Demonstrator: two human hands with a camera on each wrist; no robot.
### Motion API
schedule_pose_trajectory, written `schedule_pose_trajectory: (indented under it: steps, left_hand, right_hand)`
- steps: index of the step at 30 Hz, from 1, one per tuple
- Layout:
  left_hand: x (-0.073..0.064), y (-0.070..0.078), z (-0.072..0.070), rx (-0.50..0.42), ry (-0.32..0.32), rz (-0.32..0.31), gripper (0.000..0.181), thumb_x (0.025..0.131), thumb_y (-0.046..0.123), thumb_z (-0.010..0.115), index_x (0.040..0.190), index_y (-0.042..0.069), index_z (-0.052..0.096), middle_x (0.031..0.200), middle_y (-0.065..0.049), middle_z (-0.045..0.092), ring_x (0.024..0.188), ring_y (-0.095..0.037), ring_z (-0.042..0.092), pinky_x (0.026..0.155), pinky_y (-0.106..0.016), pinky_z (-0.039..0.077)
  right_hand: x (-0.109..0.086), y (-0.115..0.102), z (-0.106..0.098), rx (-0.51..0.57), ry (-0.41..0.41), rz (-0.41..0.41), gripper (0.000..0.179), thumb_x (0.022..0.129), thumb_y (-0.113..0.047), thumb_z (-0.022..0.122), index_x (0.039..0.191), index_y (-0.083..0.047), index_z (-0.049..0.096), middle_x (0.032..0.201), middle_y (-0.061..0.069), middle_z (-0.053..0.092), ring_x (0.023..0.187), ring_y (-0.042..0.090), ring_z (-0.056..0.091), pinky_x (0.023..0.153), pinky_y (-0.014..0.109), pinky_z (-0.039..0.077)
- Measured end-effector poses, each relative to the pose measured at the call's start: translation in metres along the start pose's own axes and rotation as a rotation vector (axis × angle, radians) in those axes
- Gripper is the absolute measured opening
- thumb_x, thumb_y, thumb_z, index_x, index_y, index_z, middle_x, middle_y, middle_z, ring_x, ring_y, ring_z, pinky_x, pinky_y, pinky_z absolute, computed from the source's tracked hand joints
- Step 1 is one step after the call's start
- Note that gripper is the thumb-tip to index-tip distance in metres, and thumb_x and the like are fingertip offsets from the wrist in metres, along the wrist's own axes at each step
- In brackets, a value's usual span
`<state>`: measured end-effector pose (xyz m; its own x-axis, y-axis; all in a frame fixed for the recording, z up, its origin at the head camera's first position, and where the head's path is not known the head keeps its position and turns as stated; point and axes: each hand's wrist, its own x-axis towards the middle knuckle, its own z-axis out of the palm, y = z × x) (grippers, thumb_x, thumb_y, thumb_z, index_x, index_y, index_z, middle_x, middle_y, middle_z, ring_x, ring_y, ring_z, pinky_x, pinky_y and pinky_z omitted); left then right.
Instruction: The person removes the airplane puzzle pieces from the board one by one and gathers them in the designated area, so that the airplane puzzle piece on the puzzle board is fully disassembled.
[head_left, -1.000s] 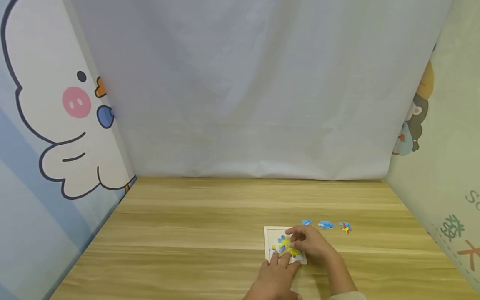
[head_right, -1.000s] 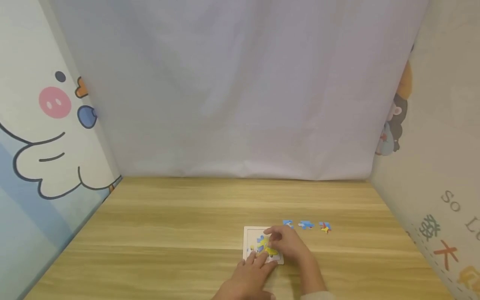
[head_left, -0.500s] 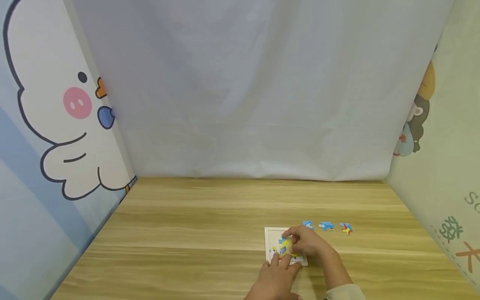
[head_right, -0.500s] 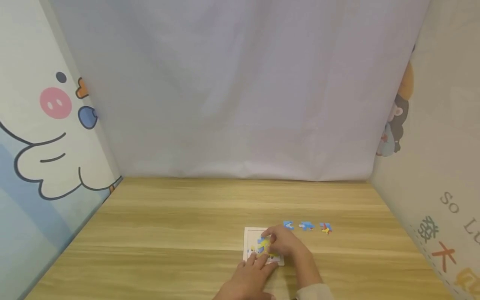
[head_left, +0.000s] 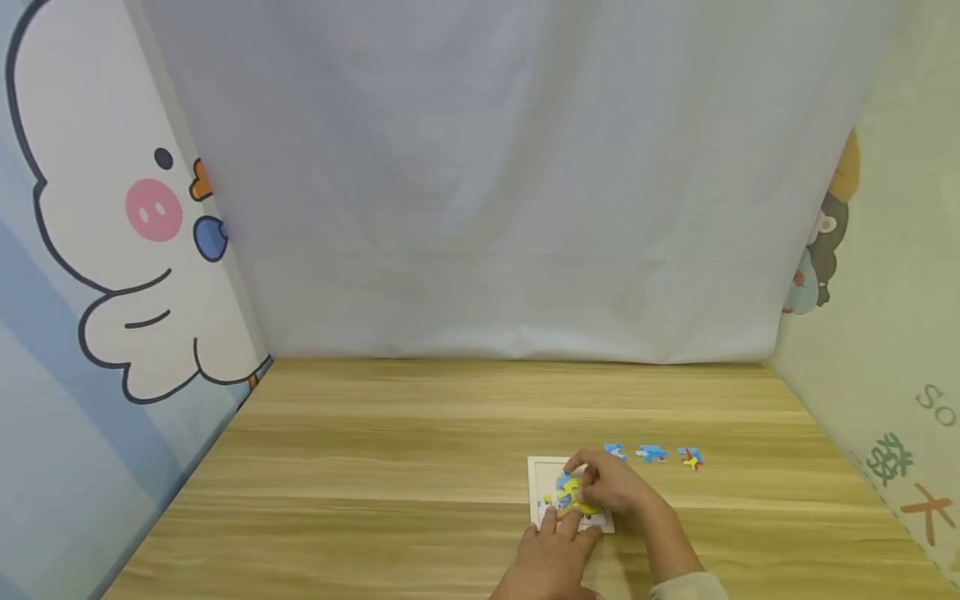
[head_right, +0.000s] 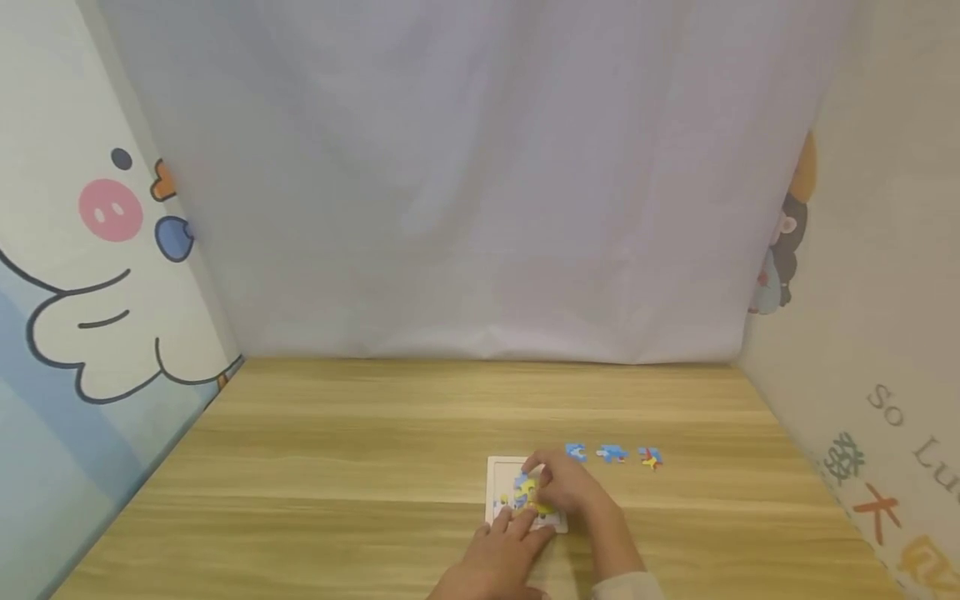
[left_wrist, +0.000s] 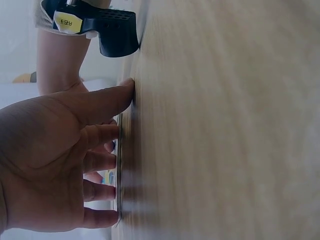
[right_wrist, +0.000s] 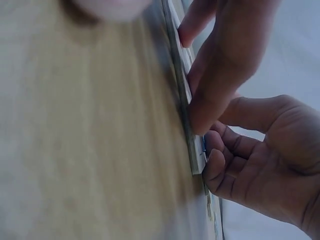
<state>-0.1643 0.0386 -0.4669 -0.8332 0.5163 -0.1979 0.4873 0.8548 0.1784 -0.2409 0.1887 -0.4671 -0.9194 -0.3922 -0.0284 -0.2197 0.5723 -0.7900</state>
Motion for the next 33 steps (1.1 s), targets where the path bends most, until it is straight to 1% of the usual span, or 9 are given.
schedule_pose_trajectory:
  steps: [4,7,11,13,17,20,26,30,33]
  left_hand:
    - [-0.001,0.000,-0.001,-0.002,0.009,0.003,0.073,0.072,0.056,0.070,0.136,0.032,0.045,0.143,0.007,0.033,0.129,-0.031,0.033,0.094,-0.049,0.039]
    - [-0.001,0.000,-0.002,-0.007,0.010,0.008,0.073,0.072,0.056,0.070,0.137,0.032,0.045,0.143,0.007,0.032,0.129,-0.031,0.032,0.094,-0.049,0.038]
    - [-0.001,0.000,-0.003,-0.017,0.003,0.009,0.073,0.073,0.056,0.070,0.136,0.032,0.045,0.143,0.007,0.032,0.130,-0.030,0.032,0.094,-0.049,0.038]
    - [-0.001,0.000,-0.003,-0.029,-0.010,0.002,0.072,0.073,0.056,0.069,0.137,0.032,0.045,0.144,0.007,0.032,0.130,-0.030,0.031,0.095,-0.049,0.037]
    - [0.000,0.000,-0.001,-0.040,-0.033,-0.013,0.072,0.074,0.056,0.069,0.137,0.033,0.044,0.145,0.007,0.031,0.132,-0.028,0.030,0.096,-0.049,0.037]
    - [0.000,0.000,-0.002,-0.036,-0.038,-0.014,0.072,0.074,0.056,0.068,0.137,0.033,0.043,0.146,0.008,0.030,0.132,-0.028,0.030,0.096,-0.049,0.037]
    - [-0.001,0.001,-0.003,-0.015,-0.023,-0.008,0.072,0.074,0.056,0.068,0.137,0.033,0.043,0.145,0.007,0.031,0.131,-0.028,0.031,0.095,-0.048,0.038]
    - [-0.001,0.001,-0.003,-0.034,-0.011,-0.006,0.072,0.072,0.055,0.070,0.136,0.032,0.046,0.144,0.007,0.033,0.130,-0.029,0.032,0.094,-0.049,0.038]
    - [-0.001,0.001,-0.003,-0.051,0.006,0.003,0.071,0.070,0.053,0.073,0.133,0.029,0.049,0.139,0.007,0.037,0.128,-0.030,0.034,0.092,-0.051,0.040]
  right_hand:
    - [-0.001,-0.002,-0.001,0.014,0.049,-0.022,0.024,0.076,0.009,0.063,0.095,-0.004,0.059,0.076,0.005,0.054,0.072,0.019,0.051,0.063,0.034,0.044]
    - [-0.001,-0.004,-0.002,0.035,0.062,-0.048,0.019,0.078,0.008,0.062,0.092,-0.004,0.058,0.077,0.005,0.054,0.073,0.019,0.051,0.065,0.033,0.044]
    - [0.000,-0.002,-0.003,0.081,0.072,-0.079,0.016,0.080,0.010,0.058,0.091,-0.002,0.057,0.077,0.005,0.054,0.072,0.019,0.051,0.064,0.028,0.045]
    - [0.000,-0.001,-0.003,0.112,0.074,-0.088,0.015,0.081,0.010,0.057,0.092,-0.001,0.057,0.078,0.006,0.054,0.071,0.019,0.050,0.063,0.026,0.044]
    - [-0.002,-0.001,-0.002,0.180,0.073,-0.090,0.016,0.082,0.009,0.055,0.095,0.001,0.057,0.079,0.006,0.053,0.070,0.017,0.049,0.061,0.025,0.043]
    - [-0.003,-0.003,-0.002,0.201,0.075,-0.086,0.016,0.082,0.010,0.055,0.096,0.002,0.057,0.079,0.007,0.052,0.069,0.017,0.048,0.060,0.024,0.043]
    - [-0.006,-0.004,-0.003,0.167,0.088,-0.067,0.016,0.082,0.008,0.055,0.096,0.001,0.057,0.080,0.007,0.052,0.071,0.018,0.049,0.061,0.025,0.044]
    - [-0.011,-0.004,-0.006,0.146,0.107,-0.047,0.016,0.082,0.005,0.056,0.097,0.000,0.058,0.081,0.006,0.053,0.073,0.019,0.049,0.063,0.026,0.045]
    - [-0.016,-0.002,-0.011,0.134,0.120,-0.049,0.016,0.082,0.004,0.057,0.097,0.000,0.059,0.081,0.005,0.053,0.073,0.019,0.050,0.063,0.026,0.044]
